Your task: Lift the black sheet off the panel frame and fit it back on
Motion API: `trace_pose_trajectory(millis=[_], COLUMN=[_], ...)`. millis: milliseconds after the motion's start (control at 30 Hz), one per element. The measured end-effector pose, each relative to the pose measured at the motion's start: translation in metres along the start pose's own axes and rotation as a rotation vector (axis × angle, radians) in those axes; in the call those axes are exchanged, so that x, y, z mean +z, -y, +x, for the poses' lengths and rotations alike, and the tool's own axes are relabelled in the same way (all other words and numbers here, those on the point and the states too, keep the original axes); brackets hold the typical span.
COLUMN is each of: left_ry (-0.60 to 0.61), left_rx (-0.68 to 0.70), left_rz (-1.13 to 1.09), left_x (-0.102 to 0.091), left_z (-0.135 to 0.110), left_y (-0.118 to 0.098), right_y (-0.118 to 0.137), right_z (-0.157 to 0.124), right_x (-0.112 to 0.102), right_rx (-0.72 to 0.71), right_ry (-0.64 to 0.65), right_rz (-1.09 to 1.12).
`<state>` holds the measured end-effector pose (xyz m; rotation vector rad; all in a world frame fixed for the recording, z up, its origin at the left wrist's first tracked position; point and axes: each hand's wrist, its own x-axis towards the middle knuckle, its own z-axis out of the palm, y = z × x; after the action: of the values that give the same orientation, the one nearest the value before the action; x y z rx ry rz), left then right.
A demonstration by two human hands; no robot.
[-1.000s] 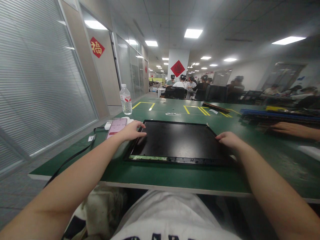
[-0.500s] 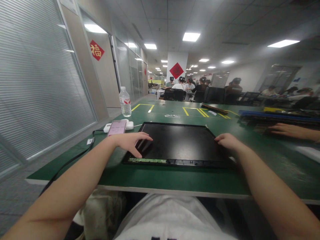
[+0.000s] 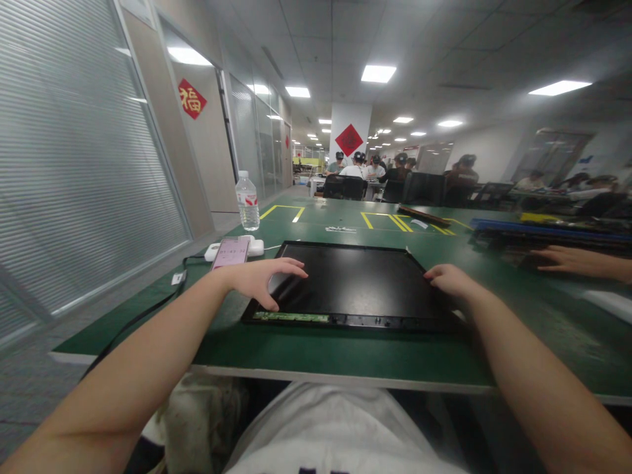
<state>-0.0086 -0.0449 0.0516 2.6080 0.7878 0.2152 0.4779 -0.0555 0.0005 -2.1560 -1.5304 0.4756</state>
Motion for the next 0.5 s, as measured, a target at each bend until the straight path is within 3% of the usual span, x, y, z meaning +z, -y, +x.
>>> trace_pose_trajectory(millis=[300,500], left_ry=[0.006,-0.115], left_rx=[-0.007,-0.205], left_rz=[0.034,0.087], left_x=[0.0,0.003], left_z=[0.0,0.004], left_y=[0.005,0.016], right_y=[0.003,0.001], right_z=[-0.002,0.0], right_x=[-0.002,-0.002], right_rx=[0.009,-0.009], right_ry=[0.021,0.007], right_rz=[-0.01,-0.034])
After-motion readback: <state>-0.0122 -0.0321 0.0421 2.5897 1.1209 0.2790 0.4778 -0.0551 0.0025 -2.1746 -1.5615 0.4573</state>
